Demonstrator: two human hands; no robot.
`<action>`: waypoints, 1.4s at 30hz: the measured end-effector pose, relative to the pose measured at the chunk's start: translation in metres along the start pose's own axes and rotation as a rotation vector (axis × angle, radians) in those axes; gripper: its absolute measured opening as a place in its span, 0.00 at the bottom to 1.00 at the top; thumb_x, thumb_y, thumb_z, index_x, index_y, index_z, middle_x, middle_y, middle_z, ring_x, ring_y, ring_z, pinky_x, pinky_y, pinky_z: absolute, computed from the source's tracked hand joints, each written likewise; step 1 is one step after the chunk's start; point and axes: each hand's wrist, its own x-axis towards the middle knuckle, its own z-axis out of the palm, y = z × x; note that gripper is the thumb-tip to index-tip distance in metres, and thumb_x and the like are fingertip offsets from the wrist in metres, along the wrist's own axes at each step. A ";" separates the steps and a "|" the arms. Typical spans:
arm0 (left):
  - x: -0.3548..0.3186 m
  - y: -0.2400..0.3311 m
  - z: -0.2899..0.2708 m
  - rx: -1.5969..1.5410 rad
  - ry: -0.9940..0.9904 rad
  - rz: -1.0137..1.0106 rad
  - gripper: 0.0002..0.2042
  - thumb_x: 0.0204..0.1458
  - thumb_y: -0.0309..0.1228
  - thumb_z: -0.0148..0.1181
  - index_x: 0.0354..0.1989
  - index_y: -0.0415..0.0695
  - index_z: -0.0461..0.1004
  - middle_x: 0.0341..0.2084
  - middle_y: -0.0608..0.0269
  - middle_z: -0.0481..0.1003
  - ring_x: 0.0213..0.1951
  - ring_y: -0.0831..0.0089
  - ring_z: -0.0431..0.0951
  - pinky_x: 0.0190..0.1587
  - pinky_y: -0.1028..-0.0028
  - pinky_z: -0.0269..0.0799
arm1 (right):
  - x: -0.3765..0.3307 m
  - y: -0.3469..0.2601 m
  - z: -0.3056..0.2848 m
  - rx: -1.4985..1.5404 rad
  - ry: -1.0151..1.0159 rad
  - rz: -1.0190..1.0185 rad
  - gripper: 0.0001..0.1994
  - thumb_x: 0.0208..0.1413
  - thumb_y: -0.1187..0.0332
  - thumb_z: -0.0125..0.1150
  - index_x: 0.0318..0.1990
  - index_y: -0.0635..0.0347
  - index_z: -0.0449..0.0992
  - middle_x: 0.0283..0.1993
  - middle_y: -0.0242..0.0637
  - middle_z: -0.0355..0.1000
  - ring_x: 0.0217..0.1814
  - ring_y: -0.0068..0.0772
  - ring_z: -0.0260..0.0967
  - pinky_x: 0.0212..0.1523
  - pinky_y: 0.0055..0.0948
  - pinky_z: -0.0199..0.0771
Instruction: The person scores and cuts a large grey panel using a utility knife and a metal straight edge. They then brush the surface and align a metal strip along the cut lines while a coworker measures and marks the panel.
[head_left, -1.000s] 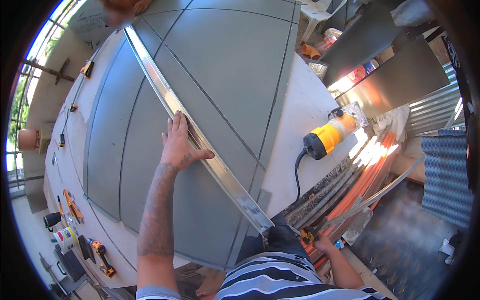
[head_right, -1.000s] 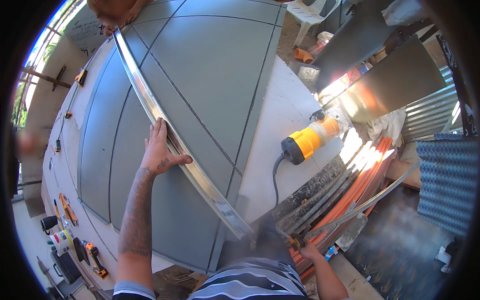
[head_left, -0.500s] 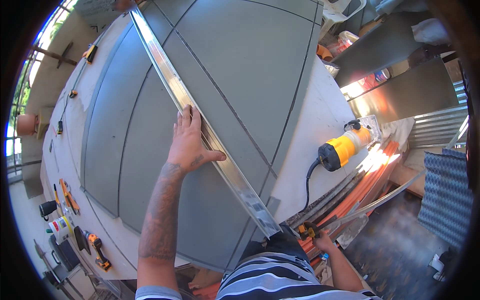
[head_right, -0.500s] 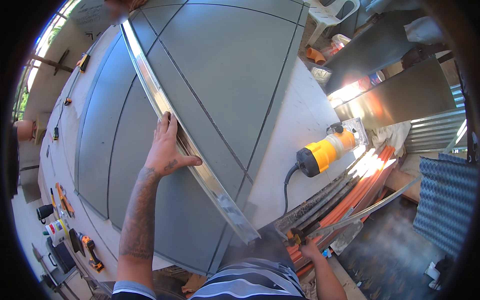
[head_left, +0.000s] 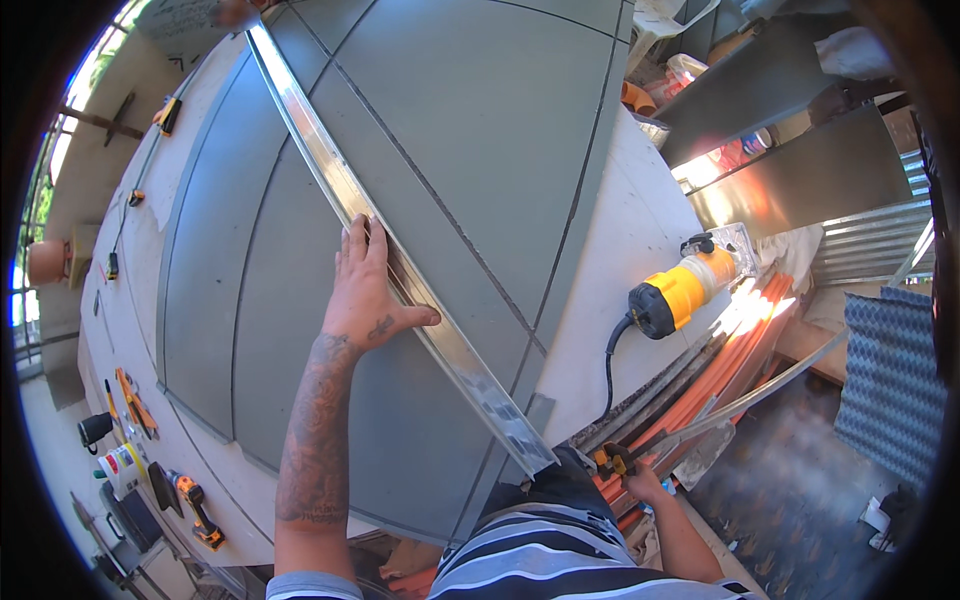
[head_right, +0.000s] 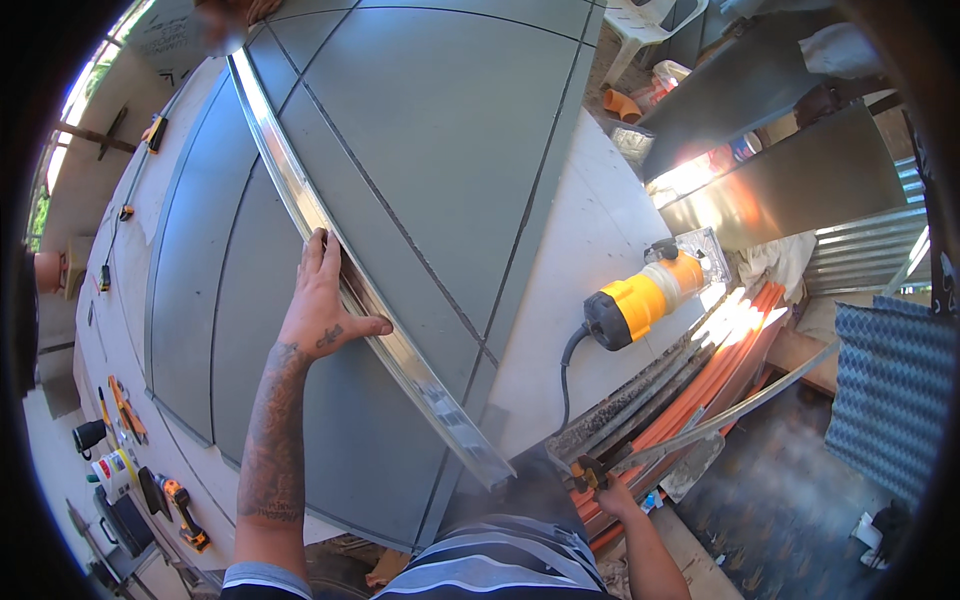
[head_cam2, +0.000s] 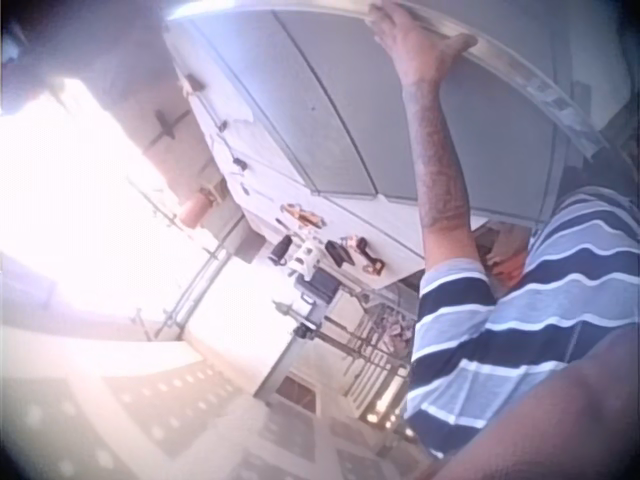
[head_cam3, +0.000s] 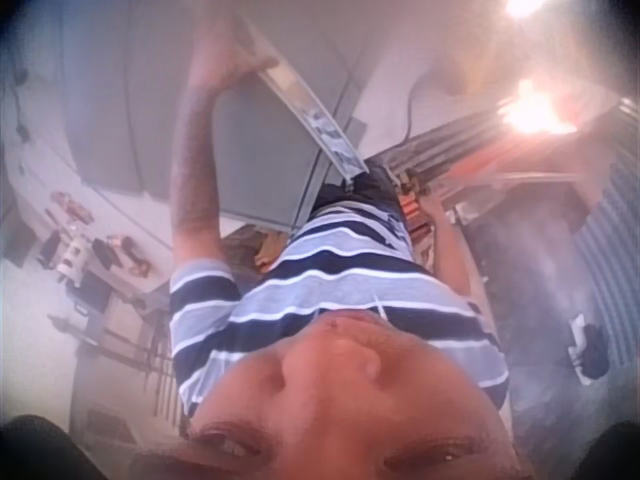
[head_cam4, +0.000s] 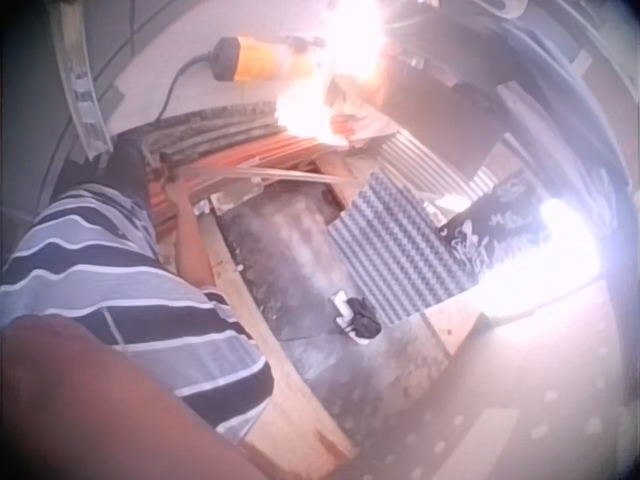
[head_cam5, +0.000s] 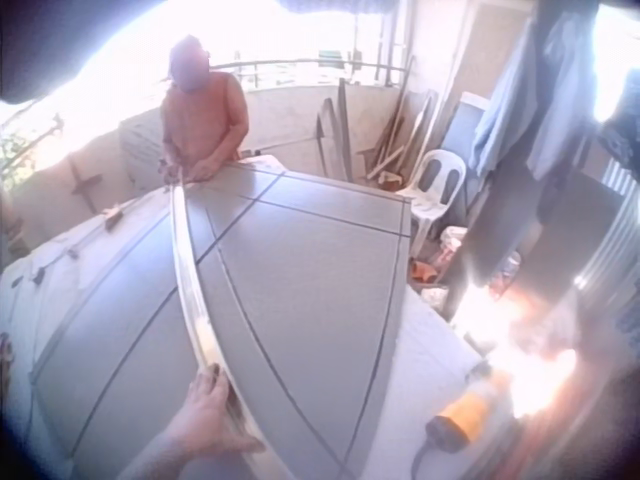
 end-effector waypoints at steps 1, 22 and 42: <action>-0.001 0.000 0.000 0.007 -0.003 -0.005 0.74 0.33 0.53 0.87 0.81 0.33 0.37 0.80 0.37 0.38 0.82 0.45 0.36 0.83 0.52 0.37 | 0.000 0.002 0.001 0.002 -0.003 -0.004 0.26 0.51 0.74 0.64 0.60 0.67 0.75 0.40 0.42 0.79 0.43 0.37 0.79 0.45 0.37 0.78; 0.002 -0.001 0.001 0.048 -0.009 -0.003 0.75 0.31 0.53 0.88 0.81 0.36 0.37 0.81 0.40 0.38 0.82 0.43 0.36 0.82 0.50 0.41 | 0.017 0.025 -0.002 -0.016 0.046 -0.037 0.23 0.52 0.74 0.63 0.57 0.67 0.76 0.37 0.38 0.79 0.39 0.33 0.78 0.41 0.36 0.78; 0.004 0.010 0.002 0.163 -0.095 -0.135 0.77 0.29 0.52 0.89 0.83 0.42 0.33 0.83 0.49 0.35 0.82 0.44 0.34 0.75 0.26 0.41 | -0.076 -0.057 -0.053 -0.257 -0.079 -0.236 0.37 0.51 0.72 0.60 0.74 0.57 0.65 0.59 0.58 0.77 0.64 0.56 0.75 0.66 0.41 0.72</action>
